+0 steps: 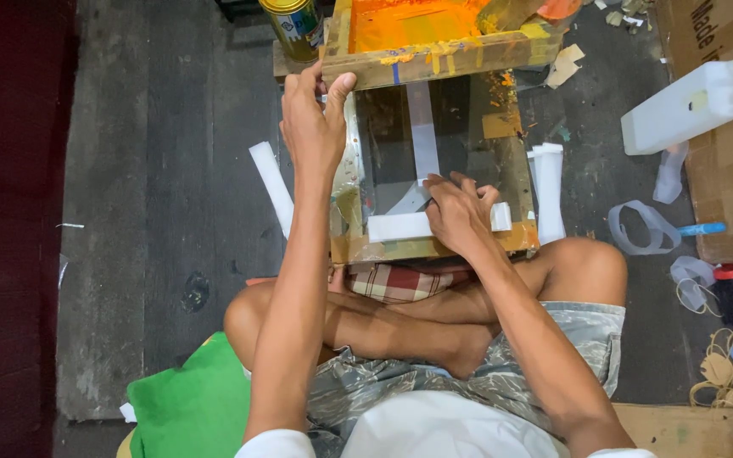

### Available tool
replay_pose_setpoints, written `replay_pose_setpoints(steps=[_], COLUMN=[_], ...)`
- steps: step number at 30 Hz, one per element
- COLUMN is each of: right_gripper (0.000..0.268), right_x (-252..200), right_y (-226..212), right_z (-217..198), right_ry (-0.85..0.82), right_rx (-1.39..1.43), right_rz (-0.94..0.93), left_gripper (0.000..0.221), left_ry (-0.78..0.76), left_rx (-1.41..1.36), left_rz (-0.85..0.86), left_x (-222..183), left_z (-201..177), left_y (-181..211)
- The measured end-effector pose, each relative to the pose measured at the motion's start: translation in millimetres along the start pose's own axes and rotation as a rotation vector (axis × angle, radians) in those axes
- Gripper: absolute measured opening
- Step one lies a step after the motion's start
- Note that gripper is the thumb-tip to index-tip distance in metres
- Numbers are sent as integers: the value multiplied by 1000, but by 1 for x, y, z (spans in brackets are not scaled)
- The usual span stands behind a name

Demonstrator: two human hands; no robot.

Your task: Manual screen printing of orange ink onto small white material strips using a squeegee and a screen frame.

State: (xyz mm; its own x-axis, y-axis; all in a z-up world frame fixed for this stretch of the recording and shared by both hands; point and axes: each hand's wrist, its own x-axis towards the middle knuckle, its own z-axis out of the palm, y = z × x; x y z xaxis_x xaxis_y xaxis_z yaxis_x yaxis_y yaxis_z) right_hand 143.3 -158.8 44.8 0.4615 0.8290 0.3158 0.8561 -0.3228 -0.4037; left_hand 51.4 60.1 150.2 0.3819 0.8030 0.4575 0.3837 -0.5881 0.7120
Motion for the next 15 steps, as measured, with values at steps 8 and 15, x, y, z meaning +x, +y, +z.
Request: replay_pose_setpoints(steps=[8,15], right_gripper=[31,30], right_x=[-1,-1], right_y=[-1,-4], right_z=[0,1], right_ry=[16,10], right_rx=[20,23], right_rz=[-2,-4], left_gripper=[52,51], left_ry=[-13,-22], left_rx=[9,15], left_rz=[-5,-6], left_x=[0,1], left_z=[-1,1], left_y=[-2,-6])
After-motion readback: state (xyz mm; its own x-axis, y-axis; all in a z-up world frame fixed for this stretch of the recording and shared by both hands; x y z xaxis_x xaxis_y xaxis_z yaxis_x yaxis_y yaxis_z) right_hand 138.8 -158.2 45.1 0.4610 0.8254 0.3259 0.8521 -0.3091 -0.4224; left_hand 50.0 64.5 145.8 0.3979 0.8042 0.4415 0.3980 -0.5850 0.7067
